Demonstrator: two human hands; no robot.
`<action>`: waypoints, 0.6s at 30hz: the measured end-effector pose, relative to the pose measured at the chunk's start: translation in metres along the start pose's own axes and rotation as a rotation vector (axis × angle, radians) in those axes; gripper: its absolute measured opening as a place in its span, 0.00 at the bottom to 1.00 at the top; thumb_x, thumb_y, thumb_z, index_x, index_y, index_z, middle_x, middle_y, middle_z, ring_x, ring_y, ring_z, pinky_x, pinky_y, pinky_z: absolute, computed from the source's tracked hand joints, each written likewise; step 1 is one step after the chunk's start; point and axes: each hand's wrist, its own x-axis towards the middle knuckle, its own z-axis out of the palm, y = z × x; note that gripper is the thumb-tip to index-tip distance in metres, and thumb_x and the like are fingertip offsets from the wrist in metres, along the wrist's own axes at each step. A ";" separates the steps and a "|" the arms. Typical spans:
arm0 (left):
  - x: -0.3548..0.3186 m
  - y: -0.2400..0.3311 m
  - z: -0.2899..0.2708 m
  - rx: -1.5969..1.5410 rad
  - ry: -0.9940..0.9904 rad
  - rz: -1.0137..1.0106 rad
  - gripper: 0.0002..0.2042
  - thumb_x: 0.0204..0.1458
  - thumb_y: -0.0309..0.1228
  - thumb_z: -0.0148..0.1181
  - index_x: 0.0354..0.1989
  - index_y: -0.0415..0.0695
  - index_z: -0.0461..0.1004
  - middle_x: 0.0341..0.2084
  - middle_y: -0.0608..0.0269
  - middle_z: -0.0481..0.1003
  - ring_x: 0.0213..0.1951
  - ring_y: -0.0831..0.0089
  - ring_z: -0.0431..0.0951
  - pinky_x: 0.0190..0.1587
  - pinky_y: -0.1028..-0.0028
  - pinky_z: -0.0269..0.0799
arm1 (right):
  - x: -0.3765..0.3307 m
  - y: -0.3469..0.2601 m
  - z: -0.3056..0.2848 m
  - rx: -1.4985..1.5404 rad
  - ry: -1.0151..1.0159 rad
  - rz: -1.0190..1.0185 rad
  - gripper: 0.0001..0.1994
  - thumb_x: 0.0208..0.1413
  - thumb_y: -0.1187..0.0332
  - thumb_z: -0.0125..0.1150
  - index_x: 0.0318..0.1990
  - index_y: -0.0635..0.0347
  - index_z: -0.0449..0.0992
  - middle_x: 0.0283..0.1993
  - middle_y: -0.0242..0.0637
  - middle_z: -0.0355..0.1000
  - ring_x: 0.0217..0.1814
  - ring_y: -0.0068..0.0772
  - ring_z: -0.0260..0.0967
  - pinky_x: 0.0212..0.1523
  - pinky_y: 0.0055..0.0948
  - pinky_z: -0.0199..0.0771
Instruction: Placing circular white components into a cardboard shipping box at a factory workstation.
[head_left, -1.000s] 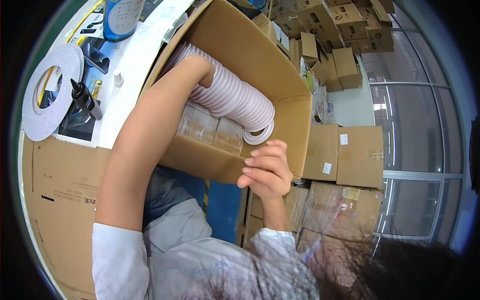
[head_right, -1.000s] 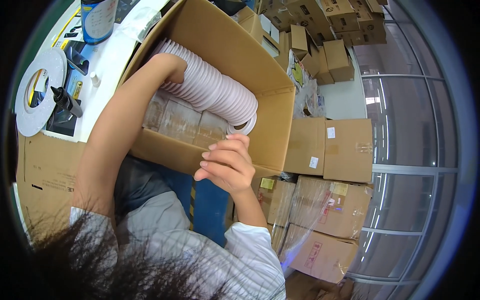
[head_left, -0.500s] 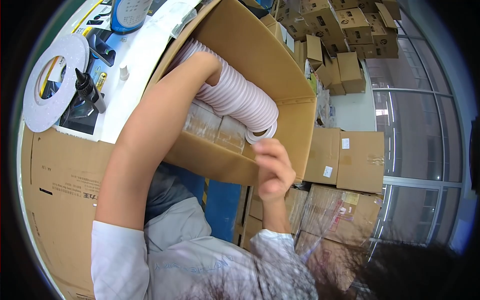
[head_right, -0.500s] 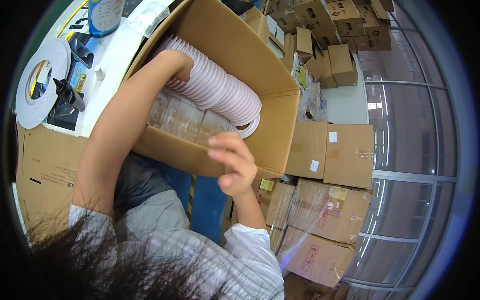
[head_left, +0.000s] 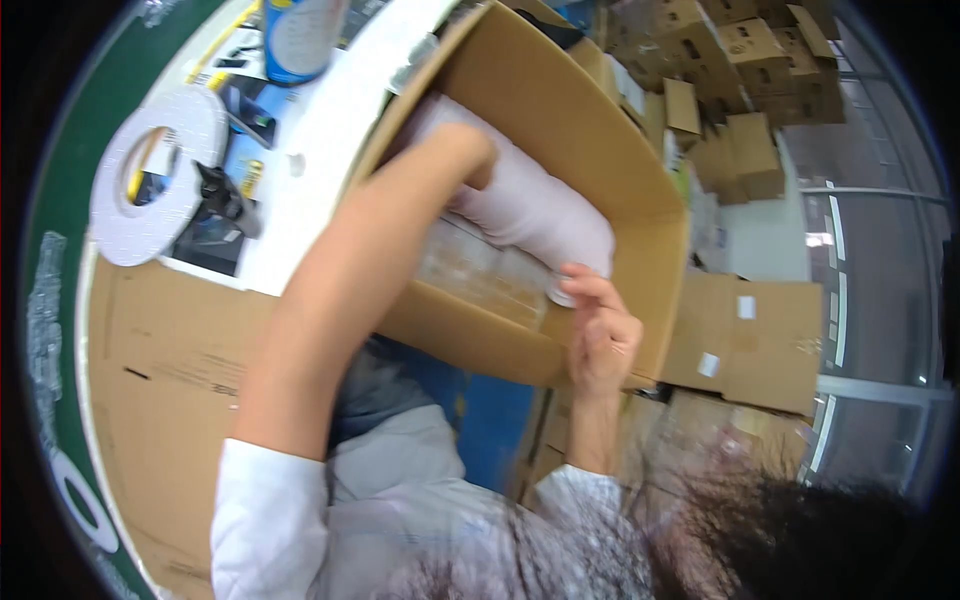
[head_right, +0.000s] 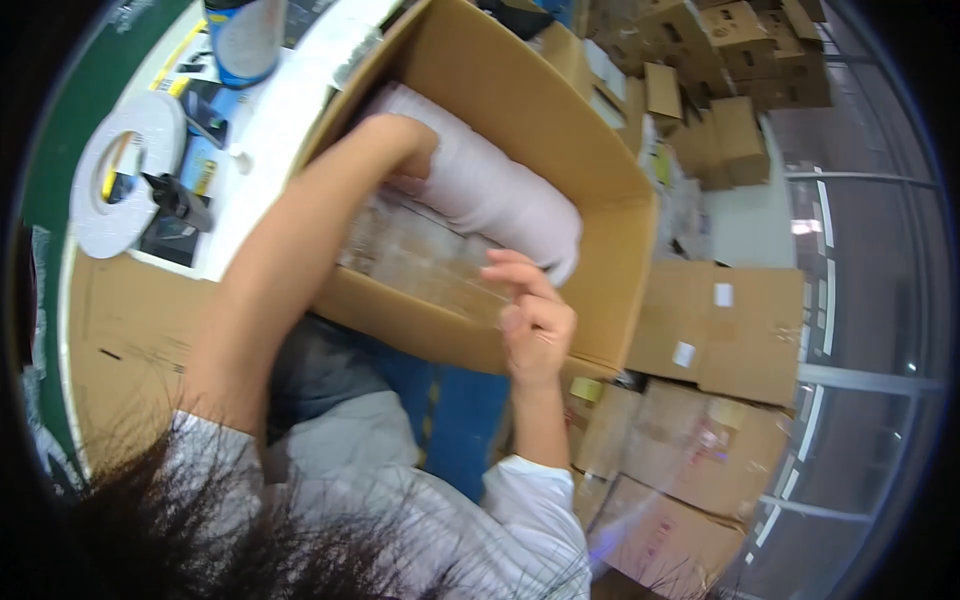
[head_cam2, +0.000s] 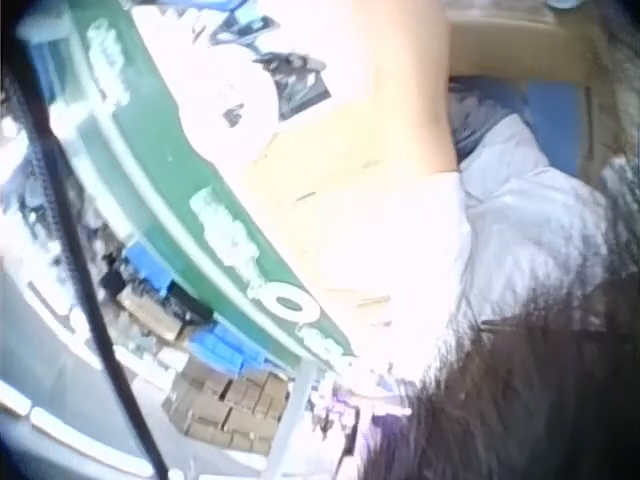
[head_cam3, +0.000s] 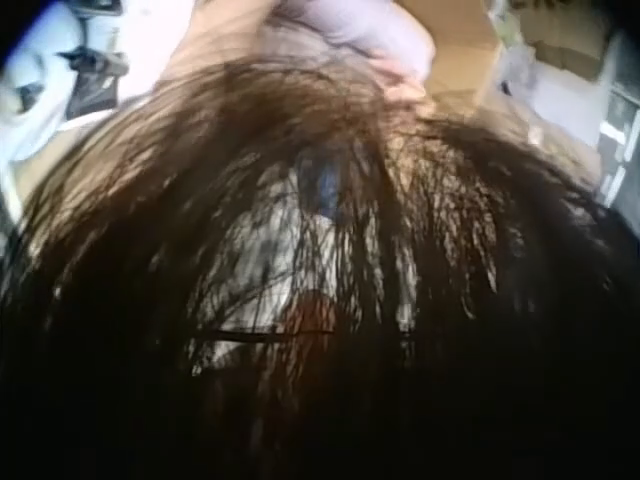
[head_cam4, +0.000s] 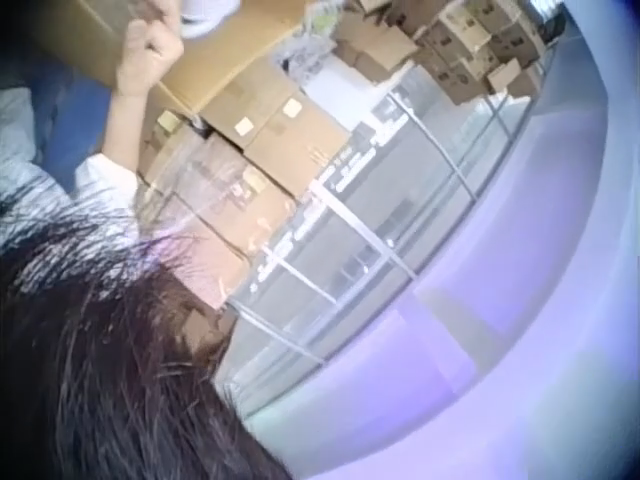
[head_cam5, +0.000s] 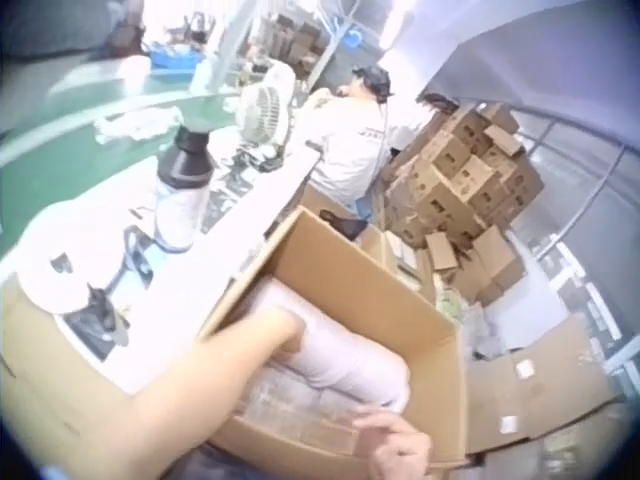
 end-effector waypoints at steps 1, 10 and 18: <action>-0.007 0.003 0.000 -0.016 0.011 0.019 0.15 0.41 0.34 0.54 0.36 0.42 0.78 0.35 0.55 0.77 0.37 0.62 0.74 0.41 0.64 0.67 | 0.010 -0.012 0.006 -0.316 -0.044 -0.035 0.21 0.49 0.59 0.69 0.14 0.63 0.69 0.59 0.53 0.65 0.63 0.49 0.59 0.62 0.50 0.56; -0.078 0.149 -0.055 -0.308 -0.309 -0.242 0.15 0.41 0.32 0.56 0.38 0.41 0.79 0.33 0.57 0.78 0.37 0.64 0.76 0.39 0.65 0.69 | -0.041 -0.013 -0.039 0.243 0.264 0.111 0.14 0.44 0.68 0.64 0.42 0.52 0.77 0.65 0.53 0.57 0.67 0.56 0.54 0.64 0.49 0.54; 0.005 0.021 -0.022 0.156 -0.324 -0.592 0.11 0.44 0.31 0.56 0.34 0.42 0.81 0.37 0.49 0.78 0.43 0.56 0.76 0.47 0.63 0.71 | 0.009 -0.105 0.084 0.589 0.516 -0.304 0.05 0.53 0.66 0.60 0.37 0.49 0.74 0.37 0.17 0.66 0.41 0.28 0.57 0.34 0.34 0.62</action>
